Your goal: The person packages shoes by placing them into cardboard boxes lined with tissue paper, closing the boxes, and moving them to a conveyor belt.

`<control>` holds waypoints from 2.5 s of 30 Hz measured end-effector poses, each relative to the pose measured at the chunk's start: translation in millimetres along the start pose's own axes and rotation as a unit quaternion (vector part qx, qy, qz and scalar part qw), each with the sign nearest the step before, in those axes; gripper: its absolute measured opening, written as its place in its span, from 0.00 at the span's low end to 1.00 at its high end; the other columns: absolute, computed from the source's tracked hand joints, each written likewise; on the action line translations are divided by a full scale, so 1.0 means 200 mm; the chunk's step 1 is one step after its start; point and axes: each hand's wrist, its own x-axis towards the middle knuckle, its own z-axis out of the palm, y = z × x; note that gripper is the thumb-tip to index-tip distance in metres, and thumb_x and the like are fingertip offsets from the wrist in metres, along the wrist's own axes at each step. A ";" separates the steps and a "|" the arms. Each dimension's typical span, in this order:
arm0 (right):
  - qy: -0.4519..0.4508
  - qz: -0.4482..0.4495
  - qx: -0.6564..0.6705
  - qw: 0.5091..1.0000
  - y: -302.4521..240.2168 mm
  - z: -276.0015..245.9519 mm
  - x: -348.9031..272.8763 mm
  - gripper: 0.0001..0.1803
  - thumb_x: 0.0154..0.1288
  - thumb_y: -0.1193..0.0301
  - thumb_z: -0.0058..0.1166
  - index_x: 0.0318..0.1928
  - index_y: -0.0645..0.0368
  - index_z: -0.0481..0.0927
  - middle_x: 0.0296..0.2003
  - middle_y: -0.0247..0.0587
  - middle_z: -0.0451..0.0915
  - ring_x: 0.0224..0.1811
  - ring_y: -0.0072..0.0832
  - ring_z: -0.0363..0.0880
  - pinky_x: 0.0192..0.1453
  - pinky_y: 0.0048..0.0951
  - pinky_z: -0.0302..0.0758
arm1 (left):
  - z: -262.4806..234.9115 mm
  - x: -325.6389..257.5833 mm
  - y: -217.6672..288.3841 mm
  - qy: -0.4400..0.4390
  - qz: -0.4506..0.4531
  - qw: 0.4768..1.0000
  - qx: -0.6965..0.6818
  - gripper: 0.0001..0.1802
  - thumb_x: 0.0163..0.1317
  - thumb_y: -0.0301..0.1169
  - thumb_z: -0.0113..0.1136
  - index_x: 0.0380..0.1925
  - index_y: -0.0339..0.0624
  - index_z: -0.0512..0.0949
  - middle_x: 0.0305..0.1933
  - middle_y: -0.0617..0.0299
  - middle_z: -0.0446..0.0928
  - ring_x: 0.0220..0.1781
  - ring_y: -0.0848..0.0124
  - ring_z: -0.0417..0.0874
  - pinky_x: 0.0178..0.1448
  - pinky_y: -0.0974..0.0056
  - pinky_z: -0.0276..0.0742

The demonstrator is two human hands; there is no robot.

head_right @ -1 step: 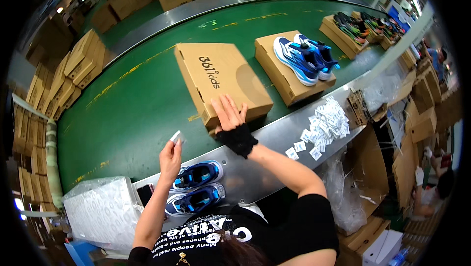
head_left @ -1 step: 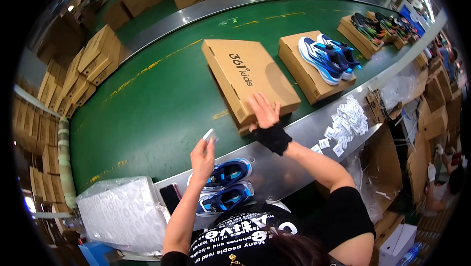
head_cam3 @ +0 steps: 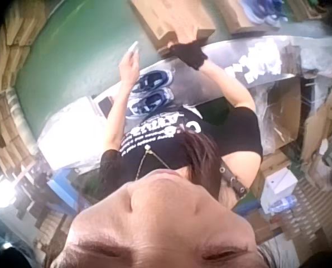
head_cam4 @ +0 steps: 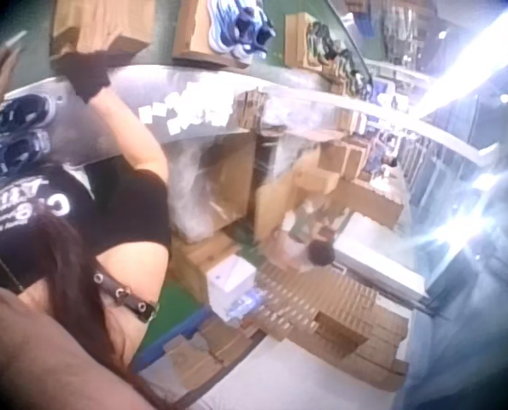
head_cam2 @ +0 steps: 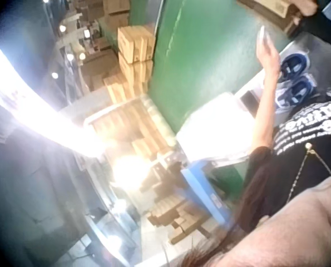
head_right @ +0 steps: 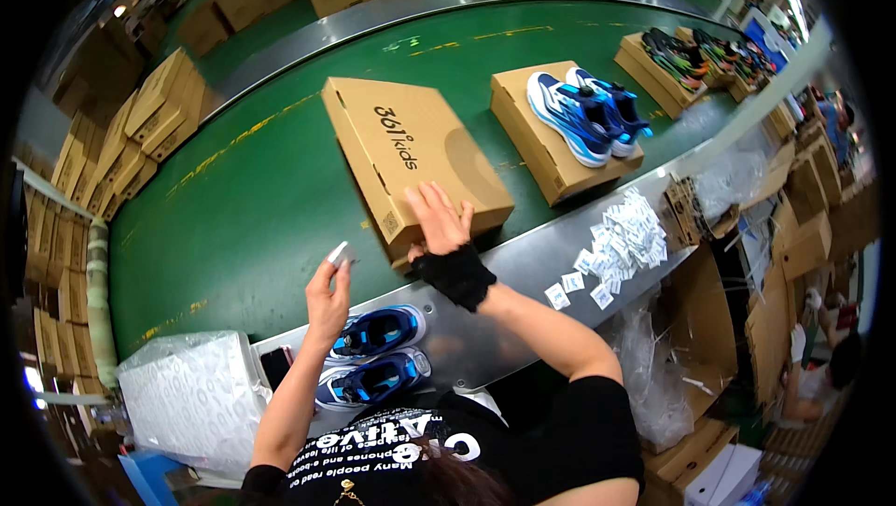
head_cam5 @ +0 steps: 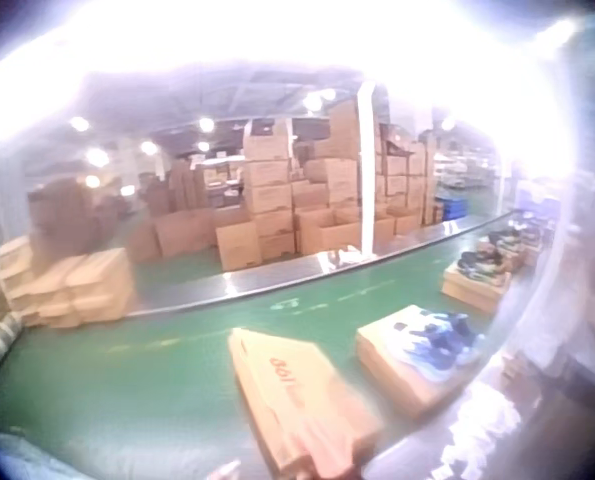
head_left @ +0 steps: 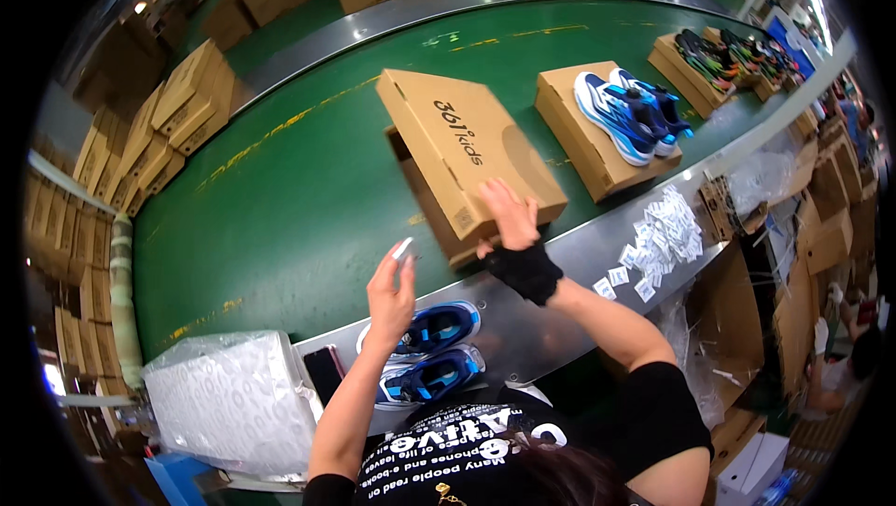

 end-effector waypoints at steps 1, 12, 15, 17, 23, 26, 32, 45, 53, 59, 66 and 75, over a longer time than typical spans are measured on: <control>0.026 0.026 0.089 0.995 -0.09 -0.09 0.02 0.38 0.35 0.75 0.51 0.56 0.55 0.62 0.55 0.46 0.62 0.60 0.39 0.59 0.58 0.49 0.55 | 0.01 0.03 0.03 -0.018 0.053 0.998 0.036 0.09 0.57 0.27 0.50 0.37 0.34 0.73 0.41 0.51 0.74 0.46 0.61 0.75 0.44 0.65 0.69; 0.055 0.239 -0.267 0.932 0.77 -0.36 -0.82 0.26 0.52 0.62 0.56 0.49 0.61 0.67 0.40 0.46 0.70 0.39 0.33 0.71 0.44 0.33 0.68 | -0.31 -0.07 -0.32 -0.037 0.074 0.980 0.182 0.13 0.54 0.32 0.55 0.35 0.33 0.73 0.43 0.46 0.72 0.46 0.51 0.72 0.49 0.58 0.69; 0.014 0.422 -0.098 0.901 0.53 -0.25 -0.96 0.16 0.55 0.66 0.51 0.44 0.58 0.70 0.40 0.46 0.68 0.40 0.40 0.71 0.45 0.36 0.68 | -0.49 -0.21 -0.26 0.091 0.062 0.977 0.183 0.11 0.53 0.28 0.55 0.35 0.32 0.73 0.40 0.48 0.72 0.44 0.53 0.72 0.47 0.59 0.69; -0.037 0.356 -0.208 0.910 0.42 -0.23 -0.95 0.12 0.55 0.69 0.48 0.40 0.58 0.71 0.38 0.45 0.68 0.40 0.42 0.71 0.44 0.36 0.68 | -0.63 -0.31 -0.31 0.171 0.040 0.962 0.210 0.10 0.52 0.26 0.54 0.34 0.33 0.73 0.40 0.48 0.72 0.43 0.54 0.73 0.46 0.60 0.69; -0.158 0.262 -0.142 0.941 0.19 -0.08 -0.86 0.10 0.55 0.68 0.49 0.38 0.57 0.73 0.40 0.43 0.69 0.40 0.41 0.72 0.44 0.35 0.69 | -1.23 -0.81 -0.77 0.328 -0.220 0.855 0.337 0.11 0.55 0.32 0.52 0.33 0.34 0.74 0.32 0.50 0.72 0.36 0.56 0.72 0.42 0.59 0.68; -0.146 0.205 -0.146 0.957 0.19 -0.01 -0.84 0.11 0.54 0.68 0.49 0.39 0.57 0.73 0.40 0.42 0.69 0.39 0.39 0.72 0.44 0.34 0.69 | -1.40 -1.11 -0.87 0.321 -0.294 0.778 0.454 0.14 0.54 0.38 0.54 0.32 0.37 0.74 0.30 0.51 0.71 0.36 0.57 0.72 0.42 0.58 0.67; -0.145 0.172 -0.106 0.968 0.31 0.01 -0.81 0.16 0.52 0.71 0.51 0.43 0.61 0.71 0.42 0.45 0.66 0.43 0.38 0.69 0.47 0.33 0.66 | -1.49 -1.17 -0.84 0.250 -0.405 0.761 0.441 0.12 0.54 0.40 0.53 0.27 0.43 0.71 0.35 0.55 0.70 0.41 0.58 0.70 0.42 0.55 0.66; -0.088 0.140 -0.071 0.984 0.16 -0.08 -0.62 0.24 0.55 0.77 0.50 0.53 0.61 0.64 0.55 0.45 0.59 0.29 0.24 0.69 0.33 0.22 0.68 | -1.50 -1.29 -0.87 0.147 -0.445 0.710 0.525 0.25 0.62 0.48 0.33 0.56 0.53 0.62 0.62 0.53 0.55 0.63 0.52 0.52 0.58 0.36 0.46; 0.056 -0.031 0.025 0.998 -0.22 -0.13 -0.14 0.22 0.51 0.82 0.47 0.50 0.63 0.68 0.48 0.45 0.67 0.30 0.24 0.69 0.34 0.22 0.69 | -1.97 -0.96 -0.62 0.431 -0.193 0.750 0.464 0.15 0.62 0.37 0.41 0.29 0.37 0.73 0.22 0.47 0.73 0.28 0.55 0.76 0.31 0.59 0.70; -0.319 -0.119 0.206 0.917 -0.69 0.20 0.07 0.42 0.41 0.62 0.66 0.56 0.63 0.59 0.52 0.51 0.64 0.48 0.38 0.70 0.51 0.34 0.69 | -1.51 -0.21 0.00 0.303 -0.097 0.948 0.011 0.15 0.63 0.36 0.42 0.24 0.37 0.68 0.21 0.62 0.66 0.24 0.71 0.64 0.28 0.66 0.63; -0.168 0.139 0.340 0.915 -0.78 0.29 0.23 0.34 0.51 0.73 0.56 0.58 0.61 0.56 0.41 0.44 0.72 0.39 0.25 0.73 0.41 0.27 0.72 | -0.63 0.30 0.31 -0.034 -0.135 0.980 -0.143 0.23 0.63 0.40 0.44 0.48 0.29 0.65 0.44 0.46 0.69 0.47 0.60 0.70 0.50 0.62 0.65; 0.406 0.369 0.410 0.728 0.51 -0.29 0.26 0.10 0.56 0.71 0.49 0.38 0.59 0.75 0.32 0.35 0.76 0.29 0.25 0.74 0.31 0.23 0.73 | -0.52 0.13 -0.15 -0.082 0.126 0.917 0.370 0.31 0.52 0.48 0.54 0.53 0.44 0.65 0.62 0.45 0.53 0.66 0.52 0.48 0.63 0.39 0.38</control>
